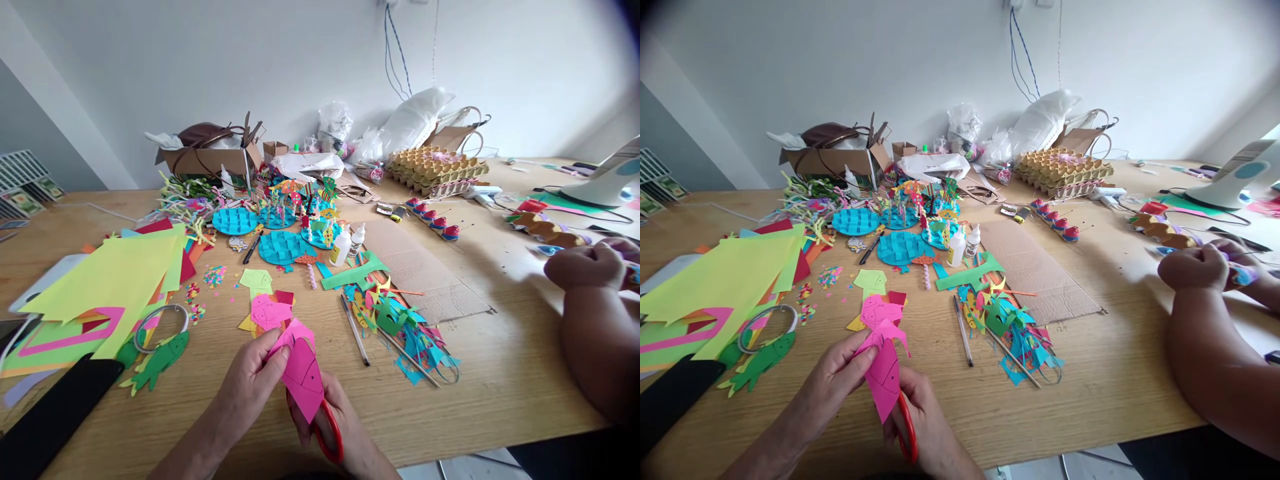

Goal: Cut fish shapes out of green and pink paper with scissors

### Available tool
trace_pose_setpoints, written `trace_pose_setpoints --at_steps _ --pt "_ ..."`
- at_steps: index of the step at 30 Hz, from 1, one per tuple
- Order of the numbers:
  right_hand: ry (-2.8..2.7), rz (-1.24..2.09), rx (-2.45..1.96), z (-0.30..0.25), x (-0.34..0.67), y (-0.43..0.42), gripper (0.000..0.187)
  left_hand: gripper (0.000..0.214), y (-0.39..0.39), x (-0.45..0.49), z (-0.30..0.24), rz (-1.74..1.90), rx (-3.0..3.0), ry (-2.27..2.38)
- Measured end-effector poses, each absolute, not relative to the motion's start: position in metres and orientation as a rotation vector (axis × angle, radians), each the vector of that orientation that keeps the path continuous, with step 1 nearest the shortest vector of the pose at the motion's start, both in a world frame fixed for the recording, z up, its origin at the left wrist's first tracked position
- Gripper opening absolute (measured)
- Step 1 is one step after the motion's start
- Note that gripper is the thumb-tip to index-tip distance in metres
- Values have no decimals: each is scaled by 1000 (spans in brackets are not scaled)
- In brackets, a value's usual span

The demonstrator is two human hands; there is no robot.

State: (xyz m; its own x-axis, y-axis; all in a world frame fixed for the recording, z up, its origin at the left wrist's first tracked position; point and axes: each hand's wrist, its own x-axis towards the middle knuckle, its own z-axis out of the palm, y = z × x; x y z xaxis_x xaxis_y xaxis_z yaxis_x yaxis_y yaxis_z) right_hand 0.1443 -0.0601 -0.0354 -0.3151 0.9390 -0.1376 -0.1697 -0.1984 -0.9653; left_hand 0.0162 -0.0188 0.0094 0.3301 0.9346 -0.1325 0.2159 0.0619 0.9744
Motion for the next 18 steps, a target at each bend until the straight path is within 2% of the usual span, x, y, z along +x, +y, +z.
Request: trace_pose_setpoints --at_steps 9,18 --pt "-1191 1667 -1048 -31 146 -61 55 30 -20 18 5 779 1218 1099" --pt "-1180 1665 -1050 -35 148 -61 57 27 -19 18 5 734 1285 1061"
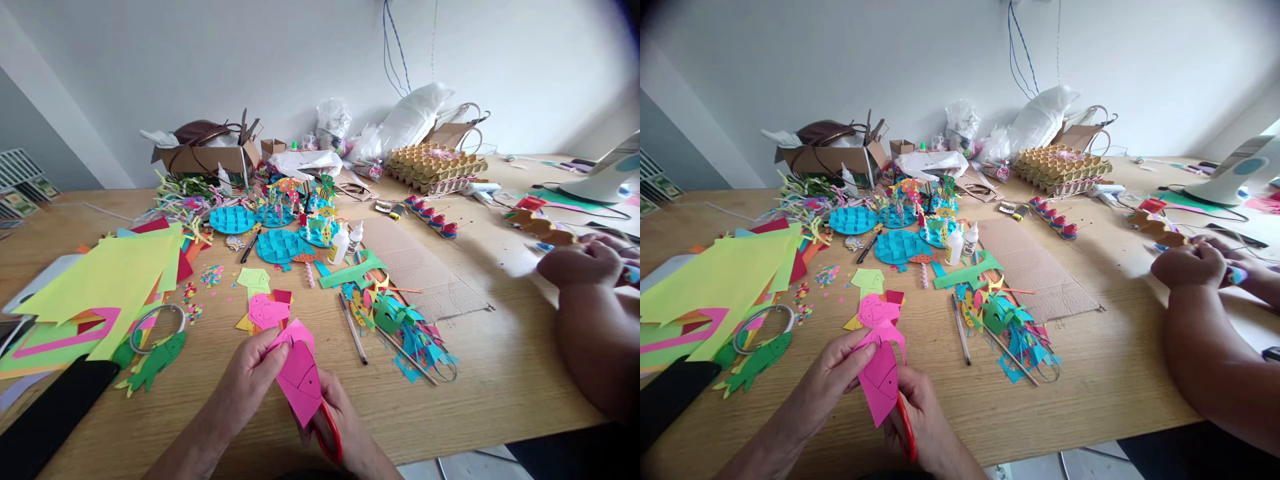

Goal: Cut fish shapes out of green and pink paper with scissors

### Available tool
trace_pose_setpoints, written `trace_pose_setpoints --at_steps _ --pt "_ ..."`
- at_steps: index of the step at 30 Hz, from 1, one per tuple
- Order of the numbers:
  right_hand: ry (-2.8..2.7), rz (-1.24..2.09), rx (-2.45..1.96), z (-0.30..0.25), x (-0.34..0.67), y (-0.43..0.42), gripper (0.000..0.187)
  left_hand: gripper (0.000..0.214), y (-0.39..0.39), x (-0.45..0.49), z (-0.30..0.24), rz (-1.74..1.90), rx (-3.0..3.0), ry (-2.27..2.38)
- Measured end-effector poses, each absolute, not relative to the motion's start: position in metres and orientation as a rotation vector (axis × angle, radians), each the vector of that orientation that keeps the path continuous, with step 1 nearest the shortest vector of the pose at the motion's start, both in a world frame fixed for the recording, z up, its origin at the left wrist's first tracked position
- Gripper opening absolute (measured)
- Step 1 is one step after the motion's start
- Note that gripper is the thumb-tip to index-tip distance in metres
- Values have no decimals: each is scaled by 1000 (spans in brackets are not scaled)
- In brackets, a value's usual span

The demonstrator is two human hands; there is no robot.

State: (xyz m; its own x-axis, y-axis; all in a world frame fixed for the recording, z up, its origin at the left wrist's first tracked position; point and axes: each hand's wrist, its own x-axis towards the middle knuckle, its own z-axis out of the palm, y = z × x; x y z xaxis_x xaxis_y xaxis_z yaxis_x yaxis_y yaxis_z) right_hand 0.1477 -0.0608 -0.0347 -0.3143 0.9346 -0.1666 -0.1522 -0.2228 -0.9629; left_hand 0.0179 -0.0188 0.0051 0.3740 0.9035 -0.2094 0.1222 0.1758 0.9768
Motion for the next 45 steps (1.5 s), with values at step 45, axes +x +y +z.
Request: trace_pose_setpoints --at_steps 45 --pt "-1181 1517 -1029 -31 148 -62 66 26 -22 23 2 743 1292 1088"
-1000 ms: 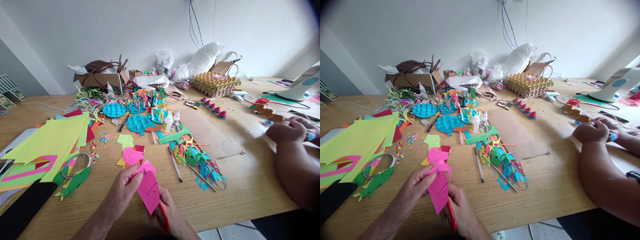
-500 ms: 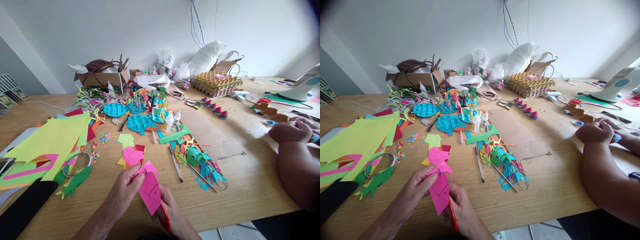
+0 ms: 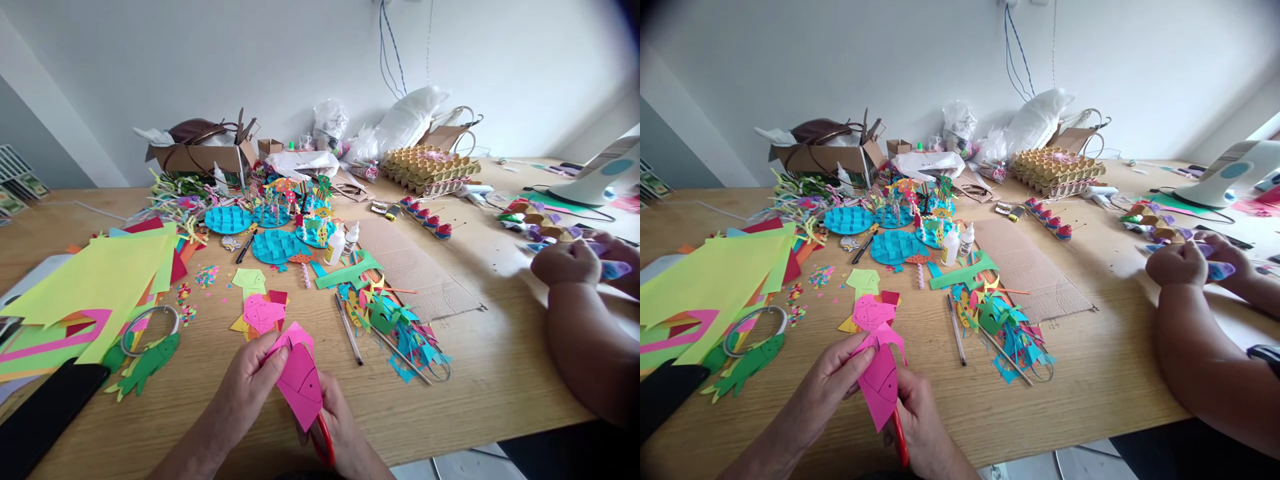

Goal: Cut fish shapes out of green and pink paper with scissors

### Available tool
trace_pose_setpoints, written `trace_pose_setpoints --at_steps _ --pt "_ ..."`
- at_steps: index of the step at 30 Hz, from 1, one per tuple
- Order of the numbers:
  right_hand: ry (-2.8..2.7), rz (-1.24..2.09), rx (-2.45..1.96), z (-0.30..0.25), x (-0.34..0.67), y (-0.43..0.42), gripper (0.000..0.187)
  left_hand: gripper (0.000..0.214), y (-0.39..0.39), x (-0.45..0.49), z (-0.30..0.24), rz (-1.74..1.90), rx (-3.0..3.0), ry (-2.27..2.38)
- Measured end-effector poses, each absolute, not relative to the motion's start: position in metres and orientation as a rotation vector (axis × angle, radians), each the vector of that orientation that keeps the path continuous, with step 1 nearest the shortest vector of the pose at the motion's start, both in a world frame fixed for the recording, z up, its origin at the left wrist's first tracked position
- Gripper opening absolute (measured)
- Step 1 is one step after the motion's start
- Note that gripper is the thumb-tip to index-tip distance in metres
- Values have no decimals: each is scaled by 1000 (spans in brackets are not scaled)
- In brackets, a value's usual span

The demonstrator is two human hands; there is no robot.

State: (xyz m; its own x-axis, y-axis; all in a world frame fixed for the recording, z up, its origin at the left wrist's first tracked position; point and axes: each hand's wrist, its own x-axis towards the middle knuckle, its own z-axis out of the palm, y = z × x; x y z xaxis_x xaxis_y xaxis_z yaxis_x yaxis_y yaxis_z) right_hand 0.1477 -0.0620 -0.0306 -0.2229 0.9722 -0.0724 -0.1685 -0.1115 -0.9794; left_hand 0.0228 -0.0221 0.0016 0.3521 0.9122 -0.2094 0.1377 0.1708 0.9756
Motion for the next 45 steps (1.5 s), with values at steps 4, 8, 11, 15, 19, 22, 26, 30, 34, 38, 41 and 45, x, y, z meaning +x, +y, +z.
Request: trace_pose_setpoints --at_steps 4,8,11,15,19,22,26,30,34,38,41,45 --pt "-1173 1496 -1036 -30 148 -63 66 27 -23 23 1 753 1266 1099" --pt "-1173 1559 -1049 -31 149 -63 64 30 -23 22 1 754 1274 1107" --pt "-1211 1576 -1052 -31 151 -62 60 29 -22 20 2 721 1300 1094" --pt "-1246 1565 -1021 -33 154 -61 54 27 -20 18 2 689 1347 1070" --pt "-1236 1583 -1028 -37 153 -62 54 28 -20 19 4 696 1358 1077" --pt "-1205 1590 -1044 -36 152 -63 52 30 -21 21 6 720 1341 1092" --pt "-1171 1605 -1085 -33 151 -64 56 30 -22 23 6 744 1325 1105" --pt "-1165 1569 -1042 -33 150 -64 61 29 -23 25 5 759 1313 1092" --pt "-1161 1563 -1013 -37 150 -65 63 29 -22 24 5 768 1290 1095" --pt "-1145 1578 -1043 -38 148 -65 64 29 -23 25 4 773 1265 1100" --pt "-1158 1575 -1006 -39 148 -64 64 28 -23 26 3 768 1265 1102" --pt "-1213 1470 -953 -43 149 -64 62 29 -24 25 3 762 1263 1111"
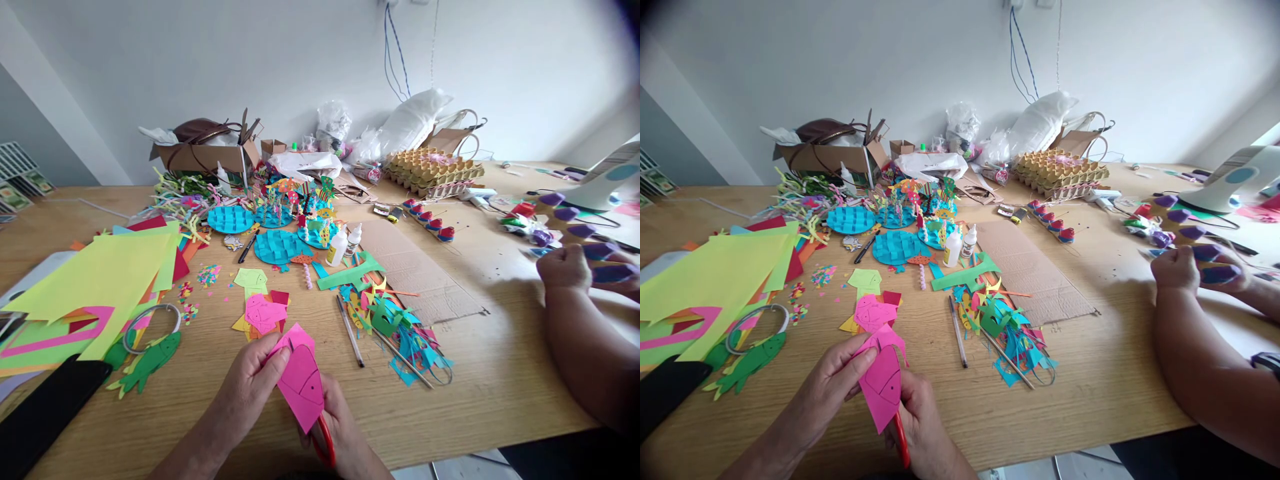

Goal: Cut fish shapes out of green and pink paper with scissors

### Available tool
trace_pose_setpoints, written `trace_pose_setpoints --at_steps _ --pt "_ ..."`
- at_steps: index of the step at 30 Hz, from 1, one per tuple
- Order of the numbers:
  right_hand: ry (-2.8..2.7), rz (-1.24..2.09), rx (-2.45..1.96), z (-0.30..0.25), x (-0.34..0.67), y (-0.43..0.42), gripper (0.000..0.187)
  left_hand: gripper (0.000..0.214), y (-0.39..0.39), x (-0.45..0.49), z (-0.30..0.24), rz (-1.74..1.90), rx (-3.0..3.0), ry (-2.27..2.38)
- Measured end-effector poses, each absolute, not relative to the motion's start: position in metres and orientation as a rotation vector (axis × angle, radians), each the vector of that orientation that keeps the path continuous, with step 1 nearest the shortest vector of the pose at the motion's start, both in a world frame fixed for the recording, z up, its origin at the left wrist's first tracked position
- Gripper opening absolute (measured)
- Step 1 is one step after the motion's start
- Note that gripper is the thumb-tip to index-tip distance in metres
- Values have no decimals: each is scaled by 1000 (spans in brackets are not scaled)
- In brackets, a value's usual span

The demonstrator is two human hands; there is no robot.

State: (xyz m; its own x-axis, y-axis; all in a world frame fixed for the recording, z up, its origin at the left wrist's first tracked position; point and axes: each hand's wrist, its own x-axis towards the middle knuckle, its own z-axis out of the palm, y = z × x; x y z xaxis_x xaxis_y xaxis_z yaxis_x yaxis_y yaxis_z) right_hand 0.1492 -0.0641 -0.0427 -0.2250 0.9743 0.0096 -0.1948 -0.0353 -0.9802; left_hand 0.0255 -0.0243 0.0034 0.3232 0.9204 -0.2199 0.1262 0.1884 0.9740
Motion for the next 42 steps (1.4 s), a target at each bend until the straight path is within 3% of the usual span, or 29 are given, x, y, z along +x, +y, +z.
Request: trace_pose_setpoints --at_steps 9,26,42 --pt "-1245 1514 -1009 -45 149 -65 69 27 -23 22 0 794 1305 1116" --pt "-1261 1480 -950 -37 150 -63 49 24 -24 21 -2 711 1392 1129" --pt "-1283 1492 -933 -48 150 -64 58 27 -19 13 -1 651 1392 1003"
